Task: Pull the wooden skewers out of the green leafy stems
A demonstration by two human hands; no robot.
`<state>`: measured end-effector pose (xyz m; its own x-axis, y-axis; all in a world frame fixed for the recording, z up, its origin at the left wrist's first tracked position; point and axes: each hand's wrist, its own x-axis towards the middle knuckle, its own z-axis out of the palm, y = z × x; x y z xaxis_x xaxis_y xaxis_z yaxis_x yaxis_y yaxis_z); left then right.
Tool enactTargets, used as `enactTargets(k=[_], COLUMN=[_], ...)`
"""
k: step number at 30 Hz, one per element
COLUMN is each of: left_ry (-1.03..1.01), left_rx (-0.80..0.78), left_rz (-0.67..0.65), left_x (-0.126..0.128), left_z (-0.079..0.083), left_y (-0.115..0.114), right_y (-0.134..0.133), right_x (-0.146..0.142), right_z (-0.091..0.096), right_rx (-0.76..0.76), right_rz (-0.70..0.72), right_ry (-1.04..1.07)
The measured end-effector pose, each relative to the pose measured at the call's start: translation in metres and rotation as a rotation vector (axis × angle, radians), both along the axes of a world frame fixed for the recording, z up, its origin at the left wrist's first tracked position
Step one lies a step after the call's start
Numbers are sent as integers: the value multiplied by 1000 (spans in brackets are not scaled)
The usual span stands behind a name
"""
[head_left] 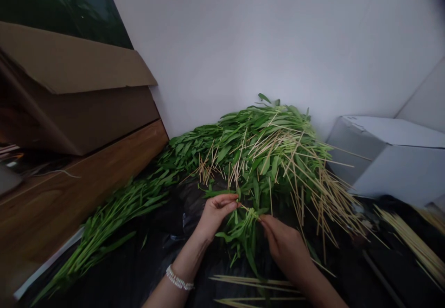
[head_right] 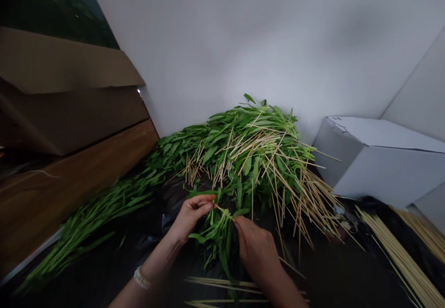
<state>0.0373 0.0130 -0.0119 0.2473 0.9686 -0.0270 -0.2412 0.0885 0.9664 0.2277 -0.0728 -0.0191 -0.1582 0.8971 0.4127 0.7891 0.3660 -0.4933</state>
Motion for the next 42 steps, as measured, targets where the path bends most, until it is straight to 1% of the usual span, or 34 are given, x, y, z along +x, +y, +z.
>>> enactTargets(k=[6,12,20,27,32,39,42], left_ry=[64,71,102,179,174,131,111], left_rx=[40,41,33,101,57,32,10], left_rz=[-14,24,38,36,29,17,-11], left_x=[2,2,3,3,3,5,5], left_z=[-2,2,6,6,6,5,4], left_y=[-2,-3,-7,-6,-7,-9,-9], right_y=[-1,-1,-1,-1,-1,-2,-2], right_x=[-1,-2,-3,-4,-5,-6,-6], right_z=[0,0,-4,-8,-10,-7,-6], right_rx=[9,-8,-18,-37,4,12,17], right_rz=[5,0,-10,-28,-30,-37,-34], right_ry=[-18,-20,-31,-46,-75,-100,-90])
